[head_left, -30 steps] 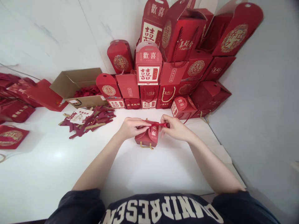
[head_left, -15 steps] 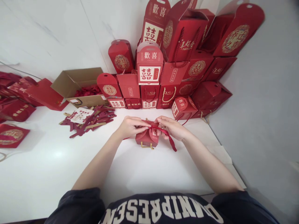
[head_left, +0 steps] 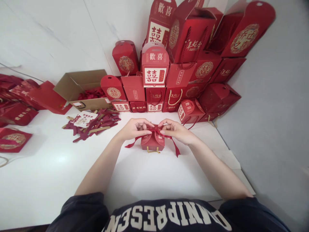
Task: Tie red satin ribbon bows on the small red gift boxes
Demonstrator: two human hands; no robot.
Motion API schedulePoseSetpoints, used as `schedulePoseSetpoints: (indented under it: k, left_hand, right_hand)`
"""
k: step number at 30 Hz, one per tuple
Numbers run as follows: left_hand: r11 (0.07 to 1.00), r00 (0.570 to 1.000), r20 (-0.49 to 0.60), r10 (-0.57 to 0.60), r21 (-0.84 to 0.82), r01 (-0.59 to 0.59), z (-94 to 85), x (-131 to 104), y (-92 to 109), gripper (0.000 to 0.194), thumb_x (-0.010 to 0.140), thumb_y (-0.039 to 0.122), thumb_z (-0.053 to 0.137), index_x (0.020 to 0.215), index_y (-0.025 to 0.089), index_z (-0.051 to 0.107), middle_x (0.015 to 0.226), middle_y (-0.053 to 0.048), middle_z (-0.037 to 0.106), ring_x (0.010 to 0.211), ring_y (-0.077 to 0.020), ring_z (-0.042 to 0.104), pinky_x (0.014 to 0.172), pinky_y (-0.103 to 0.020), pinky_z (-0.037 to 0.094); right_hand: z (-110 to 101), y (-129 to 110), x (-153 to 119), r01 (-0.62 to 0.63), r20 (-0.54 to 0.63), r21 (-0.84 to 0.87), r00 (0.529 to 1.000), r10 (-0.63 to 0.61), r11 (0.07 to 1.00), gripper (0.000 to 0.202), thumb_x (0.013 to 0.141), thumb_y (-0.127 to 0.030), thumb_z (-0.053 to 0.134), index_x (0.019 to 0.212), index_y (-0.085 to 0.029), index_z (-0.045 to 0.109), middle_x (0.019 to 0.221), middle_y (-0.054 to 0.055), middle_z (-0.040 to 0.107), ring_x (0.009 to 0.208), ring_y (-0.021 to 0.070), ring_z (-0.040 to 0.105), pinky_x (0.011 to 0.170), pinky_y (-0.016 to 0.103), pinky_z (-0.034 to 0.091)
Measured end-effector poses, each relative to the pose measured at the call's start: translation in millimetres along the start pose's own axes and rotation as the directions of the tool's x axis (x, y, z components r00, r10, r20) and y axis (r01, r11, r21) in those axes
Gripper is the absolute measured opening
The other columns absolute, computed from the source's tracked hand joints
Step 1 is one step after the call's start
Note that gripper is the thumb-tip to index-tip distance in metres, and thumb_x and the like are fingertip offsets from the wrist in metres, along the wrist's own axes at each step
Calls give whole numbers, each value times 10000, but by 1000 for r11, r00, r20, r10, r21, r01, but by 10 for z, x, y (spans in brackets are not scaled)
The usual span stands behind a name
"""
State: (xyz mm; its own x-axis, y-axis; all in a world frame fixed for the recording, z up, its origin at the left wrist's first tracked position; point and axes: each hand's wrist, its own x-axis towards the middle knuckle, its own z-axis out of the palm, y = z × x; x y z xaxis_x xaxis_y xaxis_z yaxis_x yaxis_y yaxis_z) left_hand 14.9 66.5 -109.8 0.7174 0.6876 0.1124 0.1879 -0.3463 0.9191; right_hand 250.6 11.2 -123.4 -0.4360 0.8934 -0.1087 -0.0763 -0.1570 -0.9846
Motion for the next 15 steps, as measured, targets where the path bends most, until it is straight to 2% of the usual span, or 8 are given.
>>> schedulePoseSetpoints:
  k: [4, 15]
  left_hand:
    - [994, 999, 20, -32, -104, 34, -39, 5, -19, 297, 747, 305, 734, 957, 107, 662, 574, 32, 543, 491, -50, 477, 496, -165, 391]
    - [990, 996, 51, -76, -116, 82, -174, -13, -94, 231, 764, 314, 716, 850, 108, 659, 572, 18, 543, 499, -55, 477, 485, -166, 373]
  right_hand:
    - [-31, -35, -24, 32, 13, -42, 999, -32, 999, 329, 772, -347, 709, 1010, -201, 536, 695, -41, 593, 629, 101, 519, 645, 244, 392]
    - [-198, -121, -76, 73, 42, -163, 997, -67, 984, 296, 812, -327, 656, 1041, -220, 500, 720, -36, 553, 641, 114, 484, 630, 248, 364]
